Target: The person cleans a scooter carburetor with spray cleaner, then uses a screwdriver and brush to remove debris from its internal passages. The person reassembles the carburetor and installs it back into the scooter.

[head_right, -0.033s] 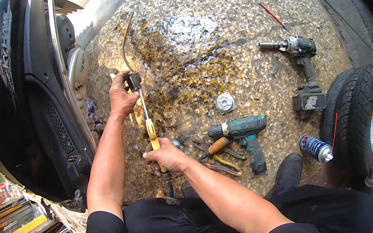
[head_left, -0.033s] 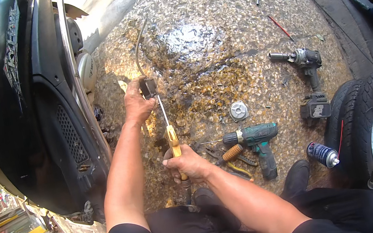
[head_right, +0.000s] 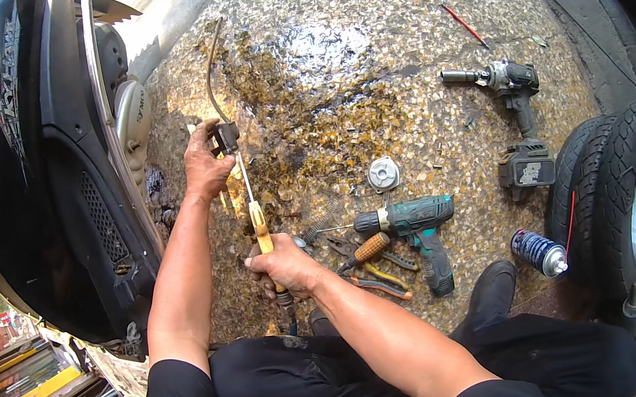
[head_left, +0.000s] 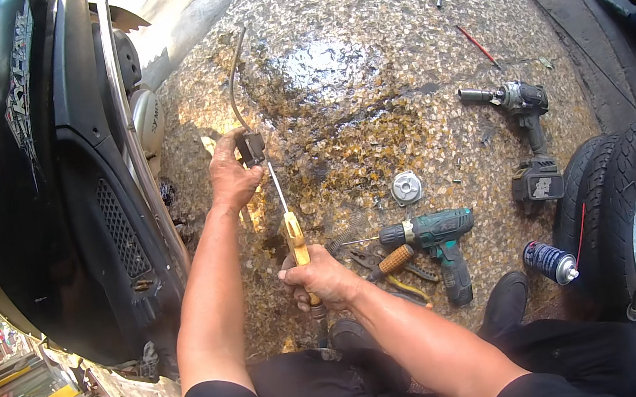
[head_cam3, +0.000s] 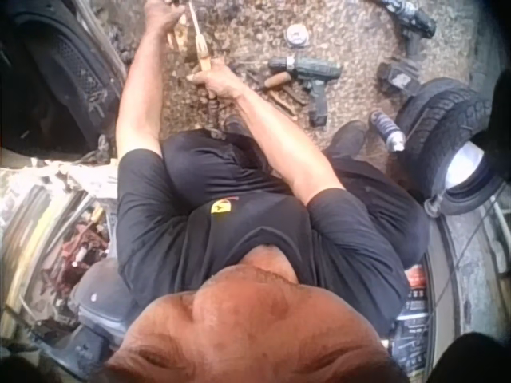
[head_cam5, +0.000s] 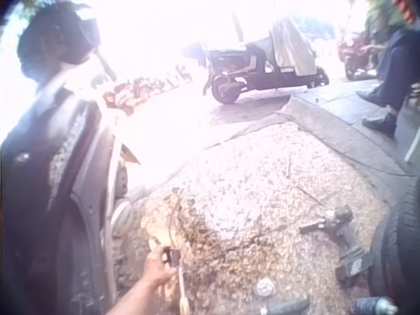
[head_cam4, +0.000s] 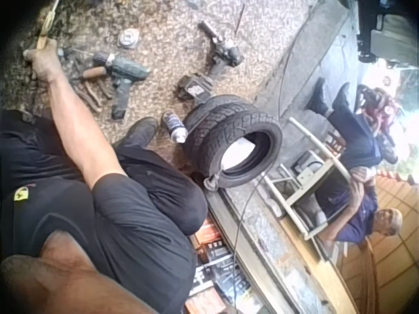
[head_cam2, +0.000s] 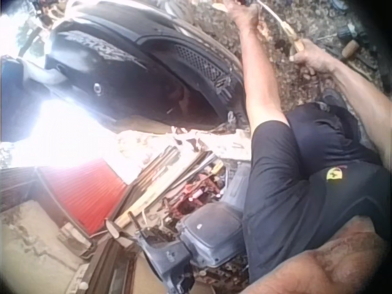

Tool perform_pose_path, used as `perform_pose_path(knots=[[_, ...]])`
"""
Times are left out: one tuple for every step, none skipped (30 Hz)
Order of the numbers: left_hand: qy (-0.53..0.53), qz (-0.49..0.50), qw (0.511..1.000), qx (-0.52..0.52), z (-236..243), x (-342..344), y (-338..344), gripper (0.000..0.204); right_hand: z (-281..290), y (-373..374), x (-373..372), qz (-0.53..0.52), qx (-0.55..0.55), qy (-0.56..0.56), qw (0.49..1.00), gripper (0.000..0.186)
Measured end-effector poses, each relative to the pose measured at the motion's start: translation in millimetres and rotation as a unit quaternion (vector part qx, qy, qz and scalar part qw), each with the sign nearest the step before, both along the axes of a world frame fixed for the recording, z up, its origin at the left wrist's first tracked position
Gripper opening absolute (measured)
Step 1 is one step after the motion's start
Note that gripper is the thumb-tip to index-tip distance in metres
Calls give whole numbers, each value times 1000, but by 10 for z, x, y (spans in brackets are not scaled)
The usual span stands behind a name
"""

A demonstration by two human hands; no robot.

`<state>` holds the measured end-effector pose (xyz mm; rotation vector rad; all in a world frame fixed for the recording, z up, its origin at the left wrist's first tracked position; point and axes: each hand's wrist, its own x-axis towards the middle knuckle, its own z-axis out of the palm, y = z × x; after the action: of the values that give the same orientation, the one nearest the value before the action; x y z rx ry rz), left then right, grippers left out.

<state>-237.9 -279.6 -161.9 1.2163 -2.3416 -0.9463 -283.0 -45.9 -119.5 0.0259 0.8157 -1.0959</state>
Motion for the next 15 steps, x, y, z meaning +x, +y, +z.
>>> perform_pose_path(knots=[[-1, -12, 1000, -15, -5, 25, -17, 62, 9, -3, 5, 13, 6, 6, 1000, 14], [-13, -28, 999, -31, -6, 41, -25, 61, 9, -3, 1, 13, -11, 1, 1000, 14], [6, -45, 999, -31, 1, 48, -22, 60, 9, -10, -1, 11, -13, 4, 1000, 14], [14, -53, 998, -18, 11, 48, -9, 60, 9, -17, 3, 8, -17, -4, 1000, 14], [3, -61, 998, -31, 27, 60, 13, 59, 6, -28, 6, -1, -18, 2, 1000, 15], [-7, -68, 997, -38, 46, 76, 42, 59, 5, -34, 11, -2, -15, 10, 1000, 15], [-15, -77, 996, -47, 62, 68, 57, 59, -2, -47, 7, -5, -15, 9, 1000, 15], [-9, -78, 996, -40, 69, 67, 83, 59, -8, -50, 5, -1, -4, 5, 1000, 15], [-4, -79, 996, -34, 84, 75, 95, 59, -15, -58, 1, -3, -5, 3, 1000, 18], [1, -79, 996, -28, 99, 82, 101, 59, -23, -58, -5, -7, -16, 6, 1000, 15], [2, -80, 996, -25, 110, 94, 110, 59, -29, -57, -7, -2, -17, 4, 1000, 14], [3, -80, 997, -21, 121, 110, 124, 59, -33, -47, -6, 2, -16, -3, 1000, 15], [5, -81, 996, -19, 135, 109, 121, 59, -36, -39, 0, -7, -24, -1, 1000, 19], [2, -76, 997, -13, 152, 109, 115, 59, -35, -19, 15, -16, -33, -3, 999, 25], [0, -53, 998, 15, 167, 96, 111, 64, -32, 3, 36, -26, -49, -14, 998, 31]])
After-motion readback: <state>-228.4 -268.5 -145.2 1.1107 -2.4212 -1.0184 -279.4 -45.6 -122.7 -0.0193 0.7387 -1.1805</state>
